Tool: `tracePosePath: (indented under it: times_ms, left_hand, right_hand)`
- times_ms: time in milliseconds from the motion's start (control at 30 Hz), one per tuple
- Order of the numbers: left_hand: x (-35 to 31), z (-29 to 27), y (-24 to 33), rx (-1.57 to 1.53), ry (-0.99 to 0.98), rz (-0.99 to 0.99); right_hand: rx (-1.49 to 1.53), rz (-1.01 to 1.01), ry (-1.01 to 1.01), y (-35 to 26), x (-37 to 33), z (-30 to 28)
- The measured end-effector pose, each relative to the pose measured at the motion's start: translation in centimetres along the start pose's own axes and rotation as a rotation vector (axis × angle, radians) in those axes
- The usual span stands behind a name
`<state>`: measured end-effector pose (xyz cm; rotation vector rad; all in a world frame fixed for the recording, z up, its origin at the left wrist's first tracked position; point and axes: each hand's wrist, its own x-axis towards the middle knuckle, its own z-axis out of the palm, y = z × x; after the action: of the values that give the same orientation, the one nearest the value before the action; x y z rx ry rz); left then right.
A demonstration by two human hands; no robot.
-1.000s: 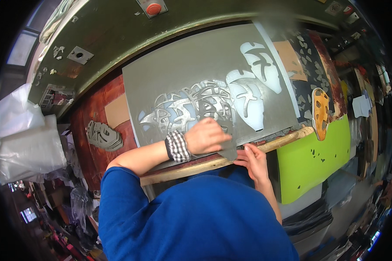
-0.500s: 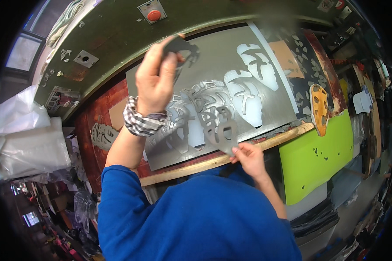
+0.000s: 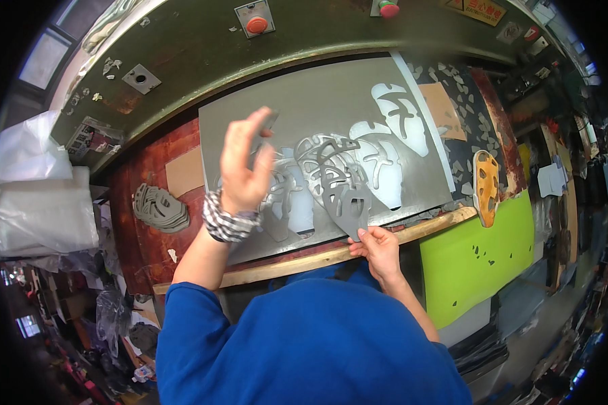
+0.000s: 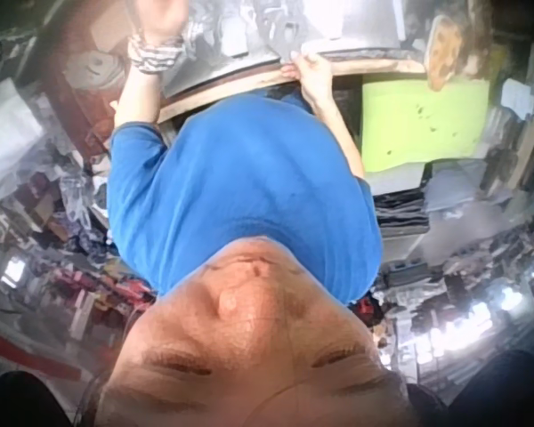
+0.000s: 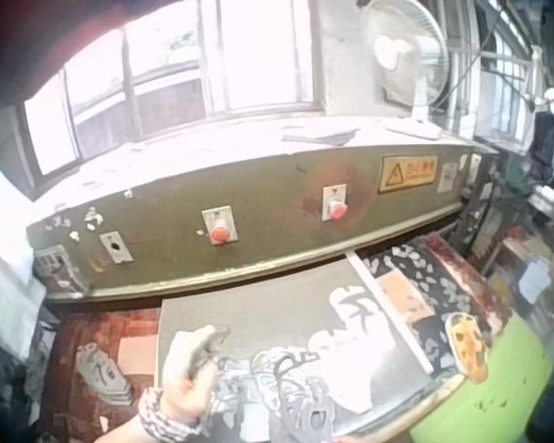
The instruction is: The person uses a hydraulic press with a die to cut decorative plastic pieces from a sheet, then removes and trims the cutouts. The person places the finished pieces into a plastic bag and ties it shut.
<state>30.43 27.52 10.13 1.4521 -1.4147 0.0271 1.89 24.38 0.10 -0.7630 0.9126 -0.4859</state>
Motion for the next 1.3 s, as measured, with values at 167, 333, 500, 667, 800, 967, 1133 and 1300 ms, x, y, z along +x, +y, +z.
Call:
tracePosePath:
  times_ms: [167, 333, 500, 667, 800, 967, 1133, 1300]
  left_hand:
    - [-4.3, 5.3, 2.2, 0.032, -0.703, 0.302]
    - [-5.4, 8.9, 1.2, -0.045, -0.771, 0.331]
    - [0.6, 7.8, -1.1, -0.296, -0.4, 0.092]
    - [8.2, 4.1, -2.9, -0.599, -0.024, -0.312]
    - [8.6, 3.8, -3.1, -0.352, -0.125, -0.036]
    - [-0.4, 8.1, -2.0, 0.067, -0.696, 0.35]
    - [-6.5, 9.6, -3.6, 0.07, -0.83, 0.342]
    - [-2.4, 9.3, -3.8, -0.399, -0.556, -0.468]
  right_hand:
    - [-0.089, -0.151, -0.004, -0.5, -0.1, 1.0]
    - [-0.353, -0.398, -0.048, -2.1, -0.2, 0.7]
    - [-0.121, -0.342, 0.11, -2.0, -0.6, -1.5]
    - [-0.014, 0.188, 0.013, 0.5, -0.1, -2.2]
    - [0.443, 0.214, -0.05, 1.7, 1.4, -2.1]
    - [0.623, 0.3, -0.074, 1.9, 2.4, -1.0]
    - [0.644, 0.286, -0.079, 1.7, 2.4, 0.4]
    - [0.459, 0.222, -0.021, 2.1, 2.4, 0.6]
